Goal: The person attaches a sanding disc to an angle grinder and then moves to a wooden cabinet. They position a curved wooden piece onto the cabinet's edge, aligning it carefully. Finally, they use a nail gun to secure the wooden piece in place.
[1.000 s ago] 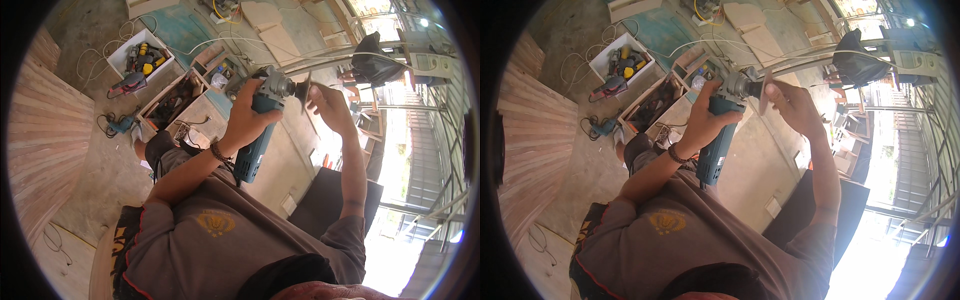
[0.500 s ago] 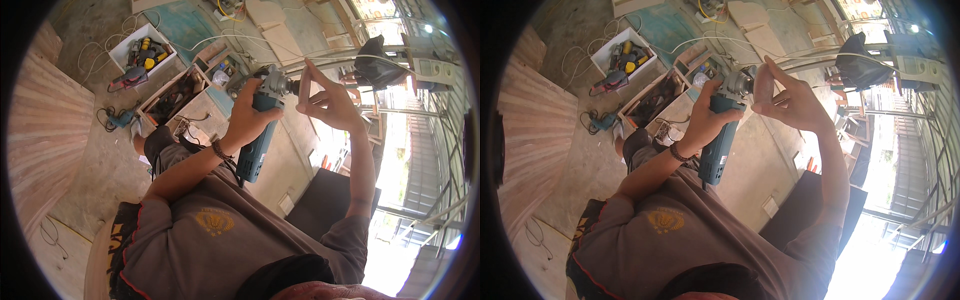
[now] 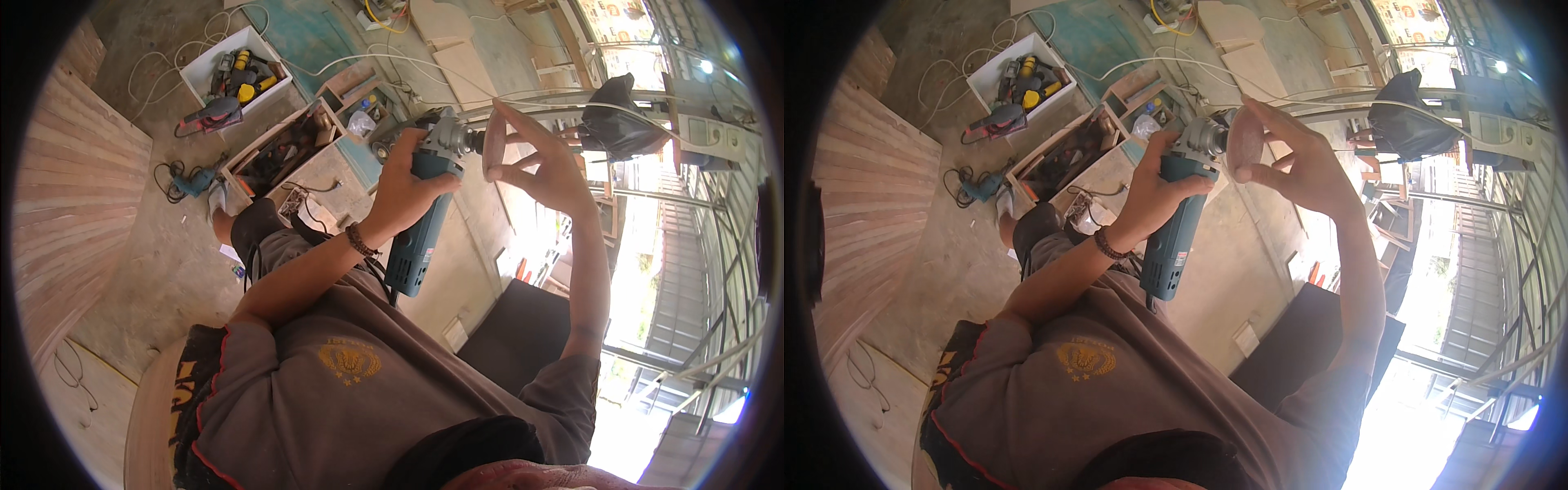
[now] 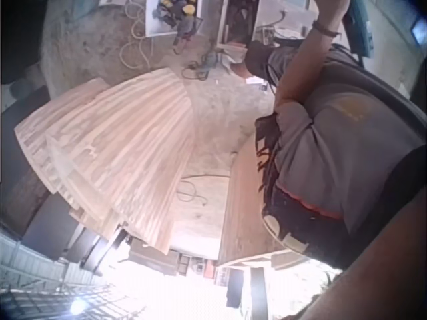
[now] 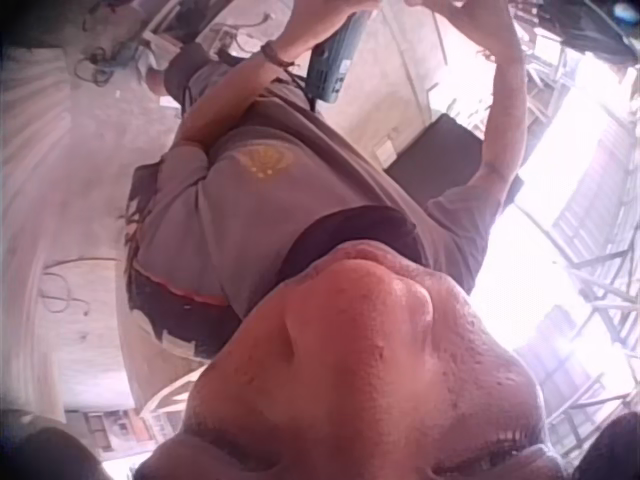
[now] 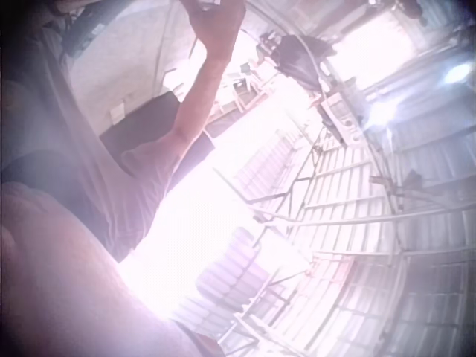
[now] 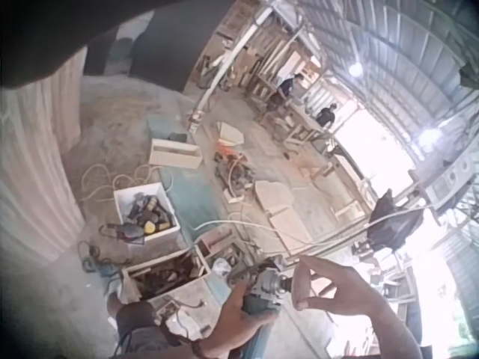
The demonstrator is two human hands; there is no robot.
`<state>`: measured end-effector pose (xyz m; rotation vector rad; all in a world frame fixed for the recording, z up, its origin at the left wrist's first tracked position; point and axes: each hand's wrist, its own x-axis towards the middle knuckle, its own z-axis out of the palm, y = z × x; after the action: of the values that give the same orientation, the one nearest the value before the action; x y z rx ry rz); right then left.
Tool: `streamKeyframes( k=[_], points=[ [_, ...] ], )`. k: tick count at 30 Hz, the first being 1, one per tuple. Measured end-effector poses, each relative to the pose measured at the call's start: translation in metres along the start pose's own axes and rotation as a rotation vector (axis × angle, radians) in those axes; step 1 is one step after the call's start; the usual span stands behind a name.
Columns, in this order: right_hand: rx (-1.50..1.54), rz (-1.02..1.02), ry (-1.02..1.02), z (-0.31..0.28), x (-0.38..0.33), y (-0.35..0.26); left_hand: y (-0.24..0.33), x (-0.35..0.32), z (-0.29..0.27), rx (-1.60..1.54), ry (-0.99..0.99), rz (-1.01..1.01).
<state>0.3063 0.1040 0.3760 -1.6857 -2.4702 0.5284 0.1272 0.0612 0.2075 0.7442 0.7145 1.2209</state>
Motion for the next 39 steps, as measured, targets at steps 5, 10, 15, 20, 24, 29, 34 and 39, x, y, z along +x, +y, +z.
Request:
streamKeyframes(
  k=[5, 10, 15, 20, 24, 29, 34, 39],
  points=[
    [-0.189, 0.52, -0.188, -0.015, 0.015, -0.007, -0.005, 0.0, -0.004, 0.033, 0.027, 0.019],
    [-0.136, -0.108, 0.119, -0.016, 0.012, 0.016, -0.003, 0.004, -0.004, 0.047, 0.031, 0.045],
    [-0.301, 0.551, -0.088, -0.021, 0.012, -0.029, -0.005, 0.009, -0.008, 0.013, 0.049, 0.084],
    [-0.117, 0.189, 0.108, -0.022, 0.0, -0.021, -0.007, 0.011, -0.007, 0.002, 0.044, 0.09],
    [-0.201, -0.324, 0.084, -0.015, 0.005, -0.027, -0.001, 0.011, -0.006, 0.014, 0.018, 0.084],
    [-0.262, -0.384, 0.051, -0.007, 0.003, -0.028, -0.005, 0.011, -0.004, 0.05, -0.012, 0.103],
    [-0.306, -0.396, 0.078, 0.003, 0.004, -0.01, -0.01, 0.015, -0.002, 0.078, -0.091, 0.136],
    [-0.293, -0.254, 0.138, 0.021, 0.0, -0.016, -0.011, 0.007, 0.003, -0.037, -0.05, 0.109]
  ],
)
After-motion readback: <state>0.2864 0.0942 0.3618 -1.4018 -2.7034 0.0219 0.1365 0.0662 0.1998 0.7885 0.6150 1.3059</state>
